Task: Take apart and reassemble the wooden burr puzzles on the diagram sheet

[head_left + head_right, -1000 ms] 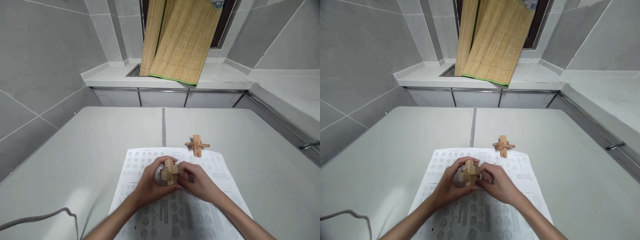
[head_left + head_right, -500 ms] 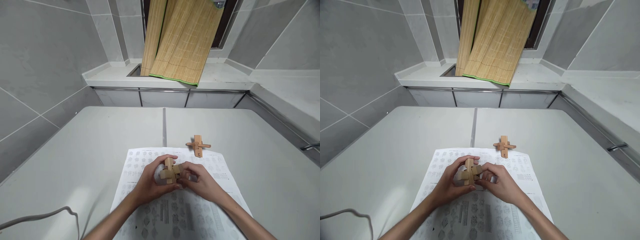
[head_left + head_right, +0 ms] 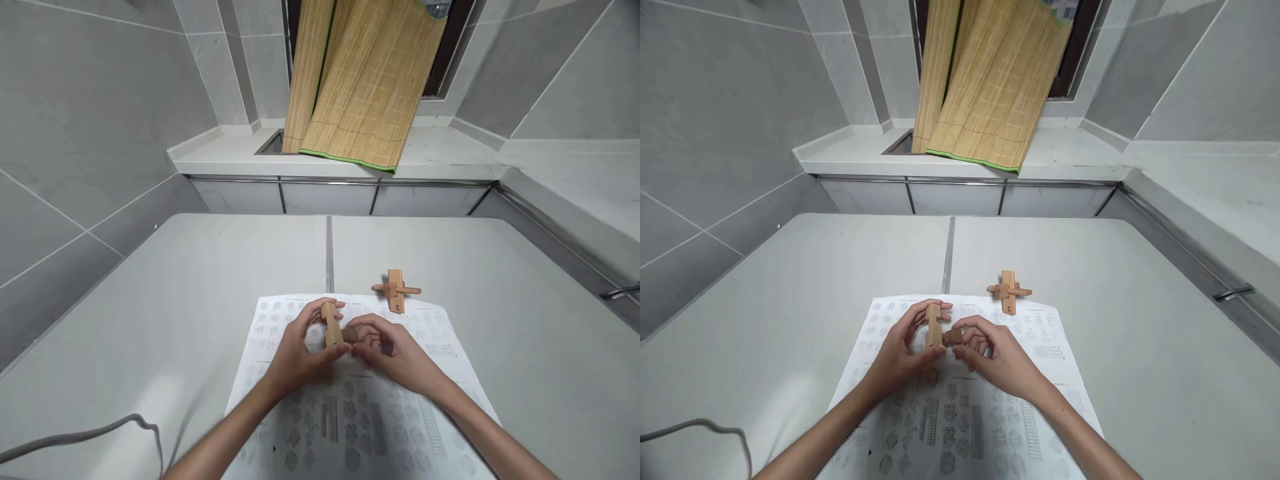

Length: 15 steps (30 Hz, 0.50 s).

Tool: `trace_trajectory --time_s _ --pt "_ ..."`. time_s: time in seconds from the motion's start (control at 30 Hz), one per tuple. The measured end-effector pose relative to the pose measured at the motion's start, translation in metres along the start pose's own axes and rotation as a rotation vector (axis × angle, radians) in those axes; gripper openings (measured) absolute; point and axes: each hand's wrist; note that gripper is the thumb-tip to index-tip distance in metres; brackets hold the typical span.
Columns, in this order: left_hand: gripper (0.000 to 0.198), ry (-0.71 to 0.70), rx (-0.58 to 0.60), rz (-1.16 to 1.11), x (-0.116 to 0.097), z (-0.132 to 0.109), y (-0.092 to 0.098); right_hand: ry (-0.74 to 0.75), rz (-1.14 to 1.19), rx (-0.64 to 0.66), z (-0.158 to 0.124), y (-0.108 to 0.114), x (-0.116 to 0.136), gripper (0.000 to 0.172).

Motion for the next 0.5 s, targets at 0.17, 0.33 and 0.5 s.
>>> trace_trajectory --time_s 0.17,0.33,0.5 --pt "0.051 0.081 -0.117 -0.008 0.006 0.005 0.002 0.029 -0.173 -0.094 0.002 0.001 -0.005 0.034" --pt "0.047 0.072 -0.224 0.087 0.009 0.009 0.007 0.185 -0.441 -0.106 0.000 -0.001 -0.013 0.029" --pt "0.054 0.053 -0.222 0.440 -0.001 -0.002 0.027 0.314 -0.591 -0.084 -0.002 -0.008 -0.017 0.022"
Point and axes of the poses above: each hand's wrist, its own z-axis towards the middle knuckle, its own y-axis out of the back of the hand, x = y × z
